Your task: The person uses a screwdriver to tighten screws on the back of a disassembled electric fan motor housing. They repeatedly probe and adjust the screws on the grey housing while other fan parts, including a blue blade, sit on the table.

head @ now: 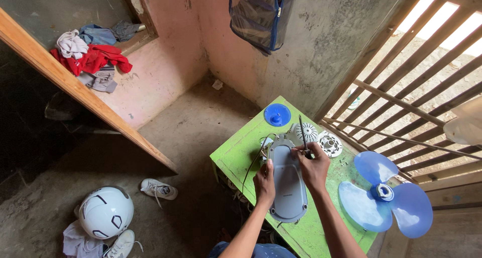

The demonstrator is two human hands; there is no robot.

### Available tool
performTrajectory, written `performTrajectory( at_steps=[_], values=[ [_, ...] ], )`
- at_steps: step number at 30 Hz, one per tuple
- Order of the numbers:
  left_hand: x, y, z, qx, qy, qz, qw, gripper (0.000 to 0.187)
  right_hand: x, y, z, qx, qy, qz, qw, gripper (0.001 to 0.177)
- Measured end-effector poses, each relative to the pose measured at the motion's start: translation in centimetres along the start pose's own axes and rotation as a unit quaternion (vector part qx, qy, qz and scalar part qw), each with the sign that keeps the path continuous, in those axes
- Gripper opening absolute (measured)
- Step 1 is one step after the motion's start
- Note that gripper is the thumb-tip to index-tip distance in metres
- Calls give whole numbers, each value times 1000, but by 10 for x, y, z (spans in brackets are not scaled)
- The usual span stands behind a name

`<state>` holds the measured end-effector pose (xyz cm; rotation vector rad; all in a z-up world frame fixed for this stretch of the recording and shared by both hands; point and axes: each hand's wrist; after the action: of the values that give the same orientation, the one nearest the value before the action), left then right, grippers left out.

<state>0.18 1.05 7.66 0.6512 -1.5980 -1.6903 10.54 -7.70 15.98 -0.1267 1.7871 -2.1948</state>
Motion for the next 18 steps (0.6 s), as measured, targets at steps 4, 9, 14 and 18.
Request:
performTrajectory(
  at_steps=[4,9,14,18],
  values=[
    [0,-1,0,29,-6,-1,1000,58,-2,3,-8,26,13,-31,999,11],
    [1,0,0,12,-2,0,1000,58,4,9,-14,58,71,100,991,16],
    [2,1,2,-4,-9,26,1000,60,7,6,-16,119,58,184,974,21],
    [0,3,2,22,-2,-1,1000,60,4,4,-16,119,36,173,977,23]
  ],
)
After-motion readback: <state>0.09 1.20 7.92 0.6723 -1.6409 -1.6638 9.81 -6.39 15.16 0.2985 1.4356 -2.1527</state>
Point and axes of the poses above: each hand's wrist, its own x-axis away from the middle knuckle, its own z-axis out of the back of the hand, y = z × x, and after that the axes turned 4 degrees about -x, right-handed
